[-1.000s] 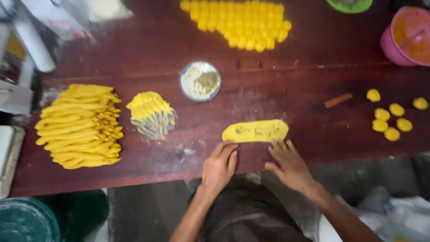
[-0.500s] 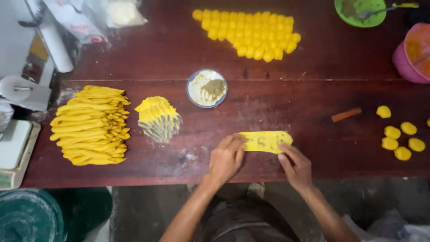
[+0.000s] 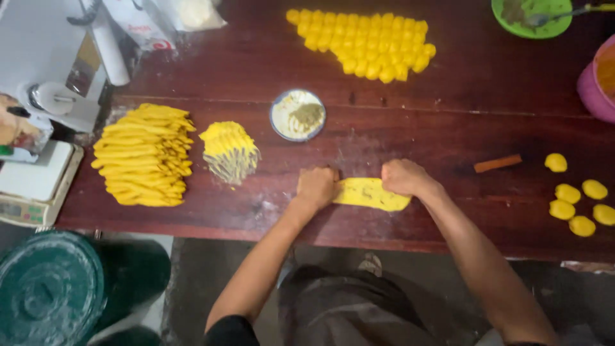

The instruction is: Shaping dough pieces and adding filling to prepare pastries.

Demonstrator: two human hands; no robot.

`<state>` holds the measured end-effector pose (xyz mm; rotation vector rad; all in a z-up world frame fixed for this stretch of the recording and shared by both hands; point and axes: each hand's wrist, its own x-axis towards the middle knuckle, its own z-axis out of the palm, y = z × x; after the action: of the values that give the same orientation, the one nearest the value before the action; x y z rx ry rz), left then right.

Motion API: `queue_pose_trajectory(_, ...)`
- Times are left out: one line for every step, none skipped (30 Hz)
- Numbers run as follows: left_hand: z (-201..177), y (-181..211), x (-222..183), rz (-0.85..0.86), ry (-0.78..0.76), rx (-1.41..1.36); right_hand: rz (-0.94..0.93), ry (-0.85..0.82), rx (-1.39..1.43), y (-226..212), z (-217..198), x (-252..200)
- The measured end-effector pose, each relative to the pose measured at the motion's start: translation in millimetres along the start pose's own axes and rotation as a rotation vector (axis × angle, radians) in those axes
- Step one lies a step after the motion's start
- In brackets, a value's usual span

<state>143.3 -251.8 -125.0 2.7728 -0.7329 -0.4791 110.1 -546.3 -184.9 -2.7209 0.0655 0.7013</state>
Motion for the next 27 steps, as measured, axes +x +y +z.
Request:
queue_pose_trajectory(0.8, -2.8, 5.3, 0.008, 0.013, -0.001, 0.003, 0.014, -0.008, -13.7, -13.5, -12.5)
queue_pose_trajectory(1.3, -6.8, 11.7, 0.034, -0.002, -0.032, 0.053, 0.032, -0.025, -28.3, -26.6, -23.6)
queue_pose_trajectory(7.9, -8.8, 10.4, 0.056, -0.035, -0.071, 0.108, 0.032, -0.039, -42.4, -32.0, -41.9)
queue_pose_trajectory(6.7, -14.4, 11.7, 0.061, -0.039, -0.08, 0.117, 0.027, -0.044, -45.1, -32.1, -50.8)
queue_pose_trajectory(7.7, -19.1, 11.4, 0.105, -0.017, -0.13, 0.061, 0.165, -0.012, -47.2, -30.2, -62.0)
queue_pose_trajectory(9.1, -23.4, 12.2, 0.147, 0.005, -0.181, 0.004, 0.304, 0.019, -48.6, -28.8, -72.5)
queue_pose_trajectory(3.3, -25.5, -0.8, 0.151, -0.008, -0.196, 0.018, 0.289, 0.014, -53.6, -21.8, -86.8)
queue_pose_trajectory(-2.5, -26.3, -12.9, 0.244, 0.104, -0.2, 0.005, 0.372, 0.017, -57.4, -15.7, -101.6)
queue_pose_trajectory(-8.5, -26.7, -24.2, 0.338, 0.218, -0.202, -0.007, 0.457, 0.022, -60.7, -9.3, -116.6)
queue_pose_trajectory(-6.3, -32.3, -42.8, 0.343, 0.206, -0.217, 0.007, 0.445, 0.018, -61.6, 2.9, -128.8)
queue_pose_trajectory(-6.3, -39.1, -59.6, 0.385, 0.275, -0.208, -0.043, 0.523, -0.082, -63.2, 15.8, -139.4)
queue_pose_trajectory(-6.5, -43.4, -76.7, 0.426, 0.345, -0.199, -0.094, 0.6, -0.183, -63.2, 28.1, -152.0)
queue_pose_trajectory(-6.0, -45.5, -77.9, 0.436, 0.334, -0.198, -0.081, 0.6, -0.177, -62.6, 27.3, -151.0)
queue_pose_trajectory(-5.3, -45.1, -80.1, 0.435, 0.377, -0.223, -0.111, 0.723, -0.223, -60.4, 26.4, -152.2)
queue_pose_trajectory(-4.6, -45.4, -88.3, 0.421, 0.415, -0.242, -0.148, 0.84, -0.261, -59.9, 28.6, -154.3)
queue_pose_trajectory(-14.3, -37.2, -83.0, 0.42, 0.399, -0.235, -0.142, 0.835, -0.245, -68.7, 18.9, -144.2)
queue_pose_trajectory(-25.0, -28.3, -73.7, 0.439, 0.384, -0.188, -0.242, 0.821, -0.158, -75.7, 6.4, -132.2)
queue_pose_trajectory(-36.5, -17.6, -65.1, 0.458, 0.369, -0.142, -0.342, 0.806, -0.071, -82.1, -7.6, -121.9)
queue_pose_trajectory(-33.9, -9.7, -54.7, 0.46, 0.387, -0.117, -0.357, 0.832, -0.067, -80.1, -6.2, -112.2)
queue_pose_trajectory(-32.0, -1.6, -43.3, 0.476, 0.318, -0.036, -0.432, 0.799, -0.114, -77.9, -5.9, -102.0)
queue_pose_trajectory(-27.0, 4.3, -38.1, 0.476, 0.234, 0.041, -0.51, 0.75, -0.152, -78.4, -0.4, -93.9)
queue_pose_trajectory(-26.5, 5.5, -30.5, 0.462, 0.238, 0.061, -0.529, 0.762, -0.138, -78.4, -3.7, -83.1)
queue_pose_trajectory(-21.9, 9.5, -26.5, 0.449, 0.24, 0.117, -0.546, 0.754, -0.18, -76.7, -2.9, -79.3)
queue_pose_trajectory(-16.3, 12.5, -20.7, 0.435, 0.241, 0.174, -0.564, 0.747, -0.221, -74.5, -1.7, -73.3)
queue_pose_trajectory(-12.6, 13.8, -19.1, 0.425, 0.228, 0.177, -0.57, 0.738, -0.206, -71.9, -4.0, -71.1)
queue_pose_trajectory(-8.8, 13.6, -17.2, 0.413, 0.25, 0.184, -0.563, 0.749, -0.207, -70.2, -5.8, -67.7)
queue_pose_trajectory(-4.1, 13.8, -15.4, 0.408, 0.272, 0.187, -0.548, 0.759, -0.213, -68.2, -7.2, -66.3)
